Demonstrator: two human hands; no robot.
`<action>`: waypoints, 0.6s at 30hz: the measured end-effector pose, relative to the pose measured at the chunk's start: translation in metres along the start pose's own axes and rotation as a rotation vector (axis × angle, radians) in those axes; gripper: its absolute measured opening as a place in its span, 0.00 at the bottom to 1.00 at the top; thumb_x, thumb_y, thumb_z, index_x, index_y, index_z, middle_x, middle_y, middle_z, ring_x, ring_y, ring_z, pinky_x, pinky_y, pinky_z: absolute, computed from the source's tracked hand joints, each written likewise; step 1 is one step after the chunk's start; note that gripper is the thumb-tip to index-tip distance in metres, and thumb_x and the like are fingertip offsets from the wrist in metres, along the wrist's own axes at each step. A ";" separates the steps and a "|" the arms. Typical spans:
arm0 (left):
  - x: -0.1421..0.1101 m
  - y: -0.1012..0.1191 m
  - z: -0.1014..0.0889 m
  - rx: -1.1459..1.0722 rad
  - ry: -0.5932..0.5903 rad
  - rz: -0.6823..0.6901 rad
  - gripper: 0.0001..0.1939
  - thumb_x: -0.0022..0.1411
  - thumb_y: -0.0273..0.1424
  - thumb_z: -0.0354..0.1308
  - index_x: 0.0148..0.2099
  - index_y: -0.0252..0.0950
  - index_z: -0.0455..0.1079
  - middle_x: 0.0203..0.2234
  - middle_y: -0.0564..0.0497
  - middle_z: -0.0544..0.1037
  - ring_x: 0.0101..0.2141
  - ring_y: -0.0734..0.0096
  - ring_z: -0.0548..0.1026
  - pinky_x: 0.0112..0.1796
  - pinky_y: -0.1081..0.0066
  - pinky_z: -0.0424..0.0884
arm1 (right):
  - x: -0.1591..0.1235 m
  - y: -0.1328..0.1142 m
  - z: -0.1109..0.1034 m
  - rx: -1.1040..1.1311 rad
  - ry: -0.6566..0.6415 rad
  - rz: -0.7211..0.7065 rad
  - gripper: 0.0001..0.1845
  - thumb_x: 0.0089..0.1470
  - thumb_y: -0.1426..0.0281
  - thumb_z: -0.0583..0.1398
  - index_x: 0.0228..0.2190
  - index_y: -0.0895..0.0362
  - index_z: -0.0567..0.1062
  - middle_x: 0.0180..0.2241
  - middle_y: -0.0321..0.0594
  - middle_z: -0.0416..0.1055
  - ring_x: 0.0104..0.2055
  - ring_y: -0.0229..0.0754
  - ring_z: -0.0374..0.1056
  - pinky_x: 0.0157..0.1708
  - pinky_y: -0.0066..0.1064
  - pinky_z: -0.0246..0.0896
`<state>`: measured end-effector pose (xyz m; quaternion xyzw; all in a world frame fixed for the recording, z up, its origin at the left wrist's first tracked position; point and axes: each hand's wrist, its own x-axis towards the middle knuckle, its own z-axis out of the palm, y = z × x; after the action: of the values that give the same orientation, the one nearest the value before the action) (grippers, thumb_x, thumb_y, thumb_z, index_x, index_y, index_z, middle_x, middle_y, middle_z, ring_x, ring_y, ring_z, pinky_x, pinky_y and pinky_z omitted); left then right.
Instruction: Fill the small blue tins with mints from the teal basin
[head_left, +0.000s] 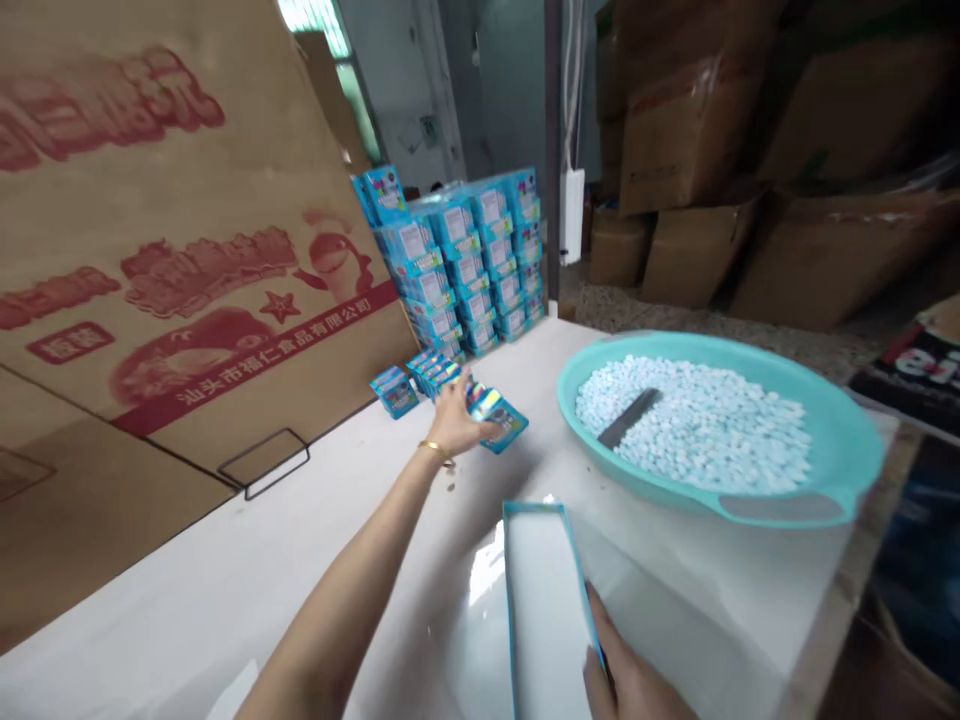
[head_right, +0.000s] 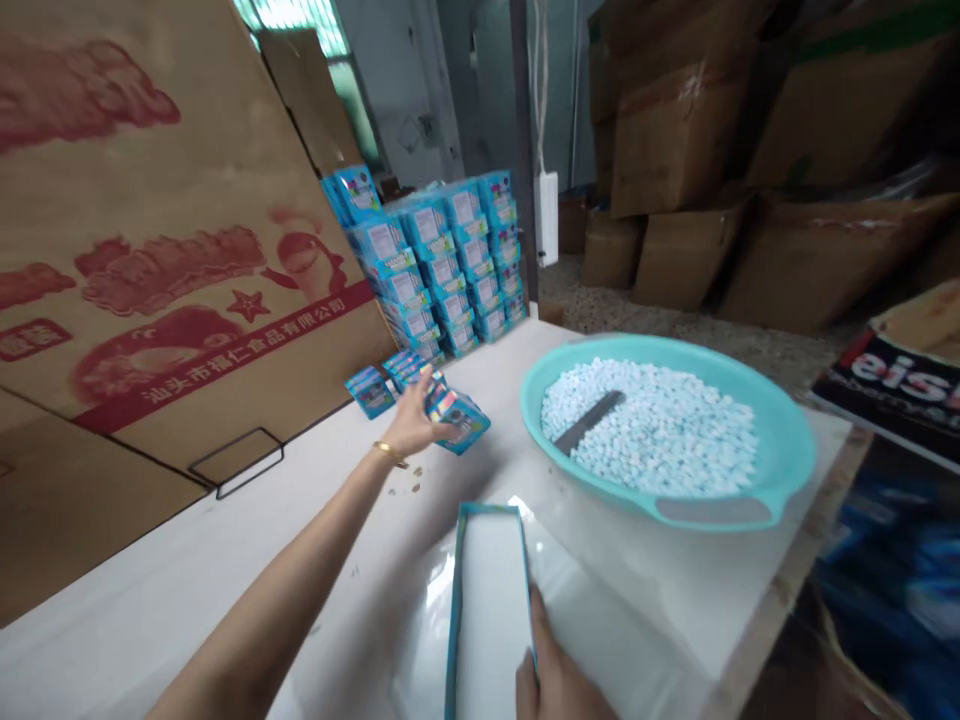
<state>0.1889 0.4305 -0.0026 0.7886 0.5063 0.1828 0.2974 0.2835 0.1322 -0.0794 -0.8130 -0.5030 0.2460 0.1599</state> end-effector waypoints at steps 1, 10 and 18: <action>-0.016 0.000 -0.008 -0.124 -0.019 0.049 0.59 0.38 0.39 0.68 0.68 0.37 0.42 0.60 0.41 0.56 0.59 0.49 0.58 0.58 0.58 0.58 | -0.002 -0.004 -0.005 -0.045 -0.017 0.009 0.30 0.57 0.73 0.44 0.61 0.59 0.58 0.37 0.46 0.79 0.30 0.46 0.75 0.25 0.30 0.65; -0.143 0.029 -0.014 -0.153 -0.510 0.262 0.60 0.35 0.42 0.71 0.68 0.40 0.46 0.56 0.41 0.62 0.55 0.49 0.63 0.54 0.52 0.64 | -0.007 -0.017 -0.025 -0.151 -0.056 0.008 0.30 0.57 0.74 0.48 0.62 0.60 0.56 0.33 0.47 0.78 0.30 0.47 0.75 0.25 0.31 0.62; -0.142 0.057 0.016 0.339 -0.476 0.273 0.59 0.37 0.38 0.69 0.68 0.40 0.42 0.61 0.36 0.55 0.59 0.38 0.54 0.50 0.45 0.65 | -0.010 -0.011 -0.013 -0.027 -0.107 -0.042 0.28 0.58 0.73 0.44 0.60 0.64 0.59 0.39 0.51 0.78 0.36 0.47 0.75 0.30 0.31 0.65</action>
<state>0.1774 0.2793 0.0242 0.9081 0.3354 -0.0553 0.2446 0.2789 0.1284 -0.0603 -0.7900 -0.5310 0.2789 0.1269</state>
